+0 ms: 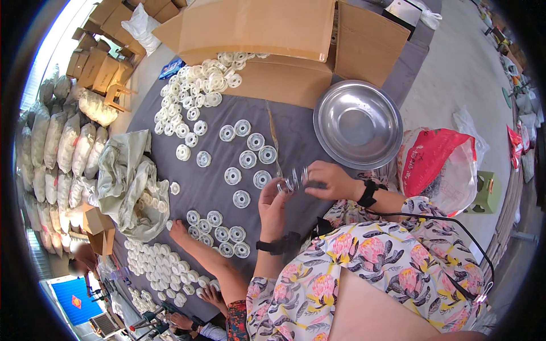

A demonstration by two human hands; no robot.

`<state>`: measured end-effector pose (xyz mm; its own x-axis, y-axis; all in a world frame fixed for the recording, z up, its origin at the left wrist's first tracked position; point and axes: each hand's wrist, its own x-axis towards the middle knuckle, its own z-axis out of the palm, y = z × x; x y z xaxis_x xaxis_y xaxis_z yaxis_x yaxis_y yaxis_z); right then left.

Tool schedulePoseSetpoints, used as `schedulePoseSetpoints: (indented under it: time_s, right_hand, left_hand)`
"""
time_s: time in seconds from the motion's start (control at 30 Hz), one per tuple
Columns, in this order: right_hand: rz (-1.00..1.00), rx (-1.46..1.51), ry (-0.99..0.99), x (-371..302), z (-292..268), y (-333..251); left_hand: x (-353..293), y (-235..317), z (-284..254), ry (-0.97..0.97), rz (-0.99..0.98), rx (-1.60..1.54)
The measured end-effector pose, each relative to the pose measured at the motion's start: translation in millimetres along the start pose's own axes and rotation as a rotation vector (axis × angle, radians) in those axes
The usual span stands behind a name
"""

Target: Assembling small white plastic components by combining circular parts with metal springs and pins.

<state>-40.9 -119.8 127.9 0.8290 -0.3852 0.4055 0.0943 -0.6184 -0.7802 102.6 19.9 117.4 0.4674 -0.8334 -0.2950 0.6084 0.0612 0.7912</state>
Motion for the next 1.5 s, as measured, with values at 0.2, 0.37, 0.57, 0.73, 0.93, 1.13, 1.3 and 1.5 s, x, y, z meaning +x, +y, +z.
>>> schedulePoseSetpoints:
  time_s: [0.2,0.37,0.57,0.73,0.93,1.13,1.3,1.5]
  right_hand:
    - [0.582,0.765,0.133,-5,13,20]
    - [0.806,0.833,0.161,13,14,-5]
    - [0.978,1.198,-0.009,5,30,13]
    - [0.788,0.672,0.180,4,52,10]
    - [0.731,0.664,0.264,11,50,-3]
    - [0.701,0.713,0.364,12,57,2]
    - [0.402,0.472,0.200,20,56,5]
    - [-0.073,0.379,-0.063,44,60,-45]
  left_hand:
    - [0,4,0,-0.052,0.040,0.067]
    - [-1,-2,-3,-0.113,0.004,0.010]
    - [1,-11,5,-0.095,0.011,-0.068]
    - [4,-33,5,0.243,0.048,0.113]
    - [1,-34,14,0.391,-0.057,0.256]
    - [1,-32,4,0.056,-0.509,0.215]
    - [11,-36,-9,-0.050,-0.758,0.051]
    - [3,-52,-8,-0.129,-0.546,0.320]
